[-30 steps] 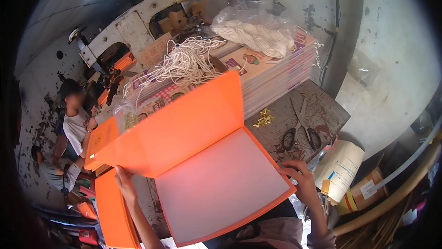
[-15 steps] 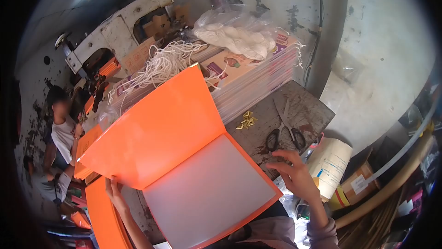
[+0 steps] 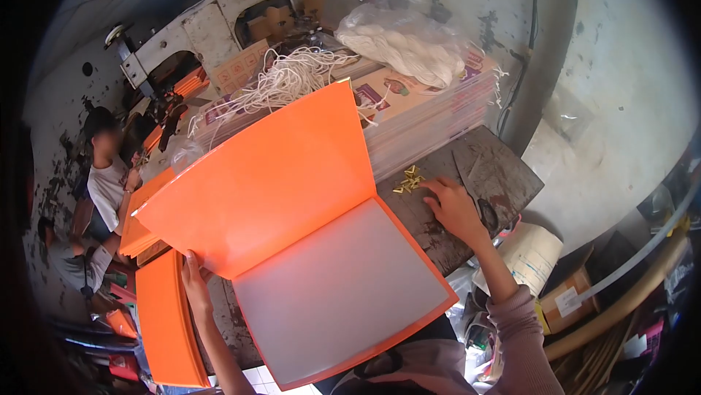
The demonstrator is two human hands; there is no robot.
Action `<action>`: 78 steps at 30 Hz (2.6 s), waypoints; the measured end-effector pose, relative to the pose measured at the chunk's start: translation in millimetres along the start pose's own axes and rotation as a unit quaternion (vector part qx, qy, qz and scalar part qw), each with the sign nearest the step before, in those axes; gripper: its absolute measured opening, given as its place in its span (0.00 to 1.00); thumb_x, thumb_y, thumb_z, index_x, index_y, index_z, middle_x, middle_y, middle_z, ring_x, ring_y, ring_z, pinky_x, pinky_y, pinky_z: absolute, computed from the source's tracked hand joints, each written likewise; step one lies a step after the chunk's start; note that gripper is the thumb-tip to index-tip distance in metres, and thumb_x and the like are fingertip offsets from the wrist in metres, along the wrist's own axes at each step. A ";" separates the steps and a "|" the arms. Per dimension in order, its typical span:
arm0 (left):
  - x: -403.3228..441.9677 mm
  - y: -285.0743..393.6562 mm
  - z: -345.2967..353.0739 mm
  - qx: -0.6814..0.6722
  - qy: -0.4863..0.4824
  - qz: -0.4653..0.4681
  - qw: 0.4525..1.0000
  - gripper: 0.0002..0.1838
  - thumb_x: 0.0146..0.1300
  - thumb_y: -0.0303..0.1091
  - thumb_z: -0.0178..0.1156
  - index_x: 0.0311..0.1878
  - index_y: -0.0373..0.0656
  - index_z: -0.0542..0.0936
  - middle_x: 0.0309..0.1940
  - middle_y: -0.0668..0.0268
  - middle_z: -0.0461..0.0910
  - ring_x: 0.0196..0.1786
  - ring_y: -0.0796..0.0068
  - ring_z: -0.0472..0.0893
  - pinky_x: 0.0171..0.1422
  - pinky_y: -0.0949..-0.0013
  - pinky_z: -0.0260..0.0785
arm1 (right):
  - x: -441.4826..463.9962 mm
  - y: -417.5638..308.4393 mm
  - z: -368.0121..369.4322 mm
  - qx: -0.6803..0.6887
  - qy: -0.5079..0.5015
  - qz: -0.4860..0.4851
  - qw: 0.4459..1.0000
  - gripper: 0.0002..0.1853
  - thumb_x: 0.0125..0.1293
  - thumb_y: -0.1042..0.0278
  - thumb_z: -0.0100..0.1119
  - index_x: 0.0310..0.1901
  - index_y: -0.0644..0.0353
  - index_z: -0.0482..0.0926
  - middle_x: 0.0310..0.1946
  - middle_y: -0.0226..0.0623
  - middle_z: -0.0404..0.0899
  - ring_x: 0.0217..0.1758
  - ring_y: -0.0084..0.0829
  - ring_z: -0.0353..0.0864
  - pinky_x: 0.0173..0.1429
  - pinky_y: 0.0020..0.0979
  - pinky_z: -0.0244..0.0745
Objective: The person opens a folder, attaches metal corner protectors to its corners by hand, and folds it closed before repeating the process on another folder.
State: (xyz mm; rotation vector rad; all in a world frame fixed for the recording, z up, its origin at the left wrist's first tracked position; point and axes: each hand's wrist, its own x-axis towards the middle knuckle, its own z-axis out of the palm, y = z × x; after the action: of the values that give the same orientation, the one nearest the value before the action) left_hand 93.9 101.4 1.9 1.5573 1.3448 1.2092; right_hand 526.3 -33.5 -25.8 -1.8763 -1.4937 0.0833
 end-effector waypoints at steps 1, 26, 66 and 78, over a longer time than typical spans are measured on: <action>0.2 -1.0 -0.3 0.000 0.002 0.001 1.000 0.31 0.69 0.54 0.37 0.51 0.31 0.70 0.41 0.57 0.75 0.43 0.67 0.79 0.50 0.67 0.71 | 1.8 3.5 5.2 0.001 0.000 -0.002 1.000 0.12 0.55 0.73 0.58 0.42 0.55 0.77 0.39 0.41 0.74 0.40 0.47 0.76 0.42 0.40 0.71; 0.0 -4.0 8.7 -0.103 0.054 -0.056 0.992 0.29 0.68 0.54 0.41 0.49 0.33 0.72 0.41 0.62 0.76 0.44 0.73 0.77 0.51 0.68 0.67 | -11.9 -17.1 2.6 0.072 0.036 -0.013 0.997 0.06 0.53 0.80 0.57 0.33 0.64 0.72 0.32 0.40 0.75 0.34 0.38 0.77 0.37 0.30 0.71; -233.9 135.0 137.0 -0.716 -0.651 0.084 0.237 0.17 0.61 0.19 0.50 0.49 0.50 0.75 0.39 0.54 0.69 0.43 0.63 0.71 0.42 0.68 0.64 | 46.8 -90.9 17.5 0.042 -0.014 -0.232 0.972 0.37 0.54 0.85 0.45 0.67 0.44 0.55 0.32 0.45 0.71 0.29 0.39 0.69 0.40 0.35 0.69; -142.0 100.8 75.2 0.213 -0.153 0.215 0.941 0.30 0.52 0.40 0.61 0.59 0.43 0.69 0.55 0.52 0.68 0.56 0.51 0.70 0.60 0.55 0.62 | 46.3 -70.9 16.7 0.051 -0.035 -0.187 0.980 0.38 0.53 0.88 0.44 0.66 0.42 0.57 0.39 0.44 0.75 0.32 0.37 0.74 0.42 0.32 0.72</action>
State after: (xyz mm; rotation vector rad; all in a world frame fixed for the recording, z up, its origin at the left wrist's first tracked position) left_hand 193.9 -52.7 49.0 2.3352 1.1384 0.8893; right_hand 475.3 19.5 19.3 -1.4993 -1.8293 0.0481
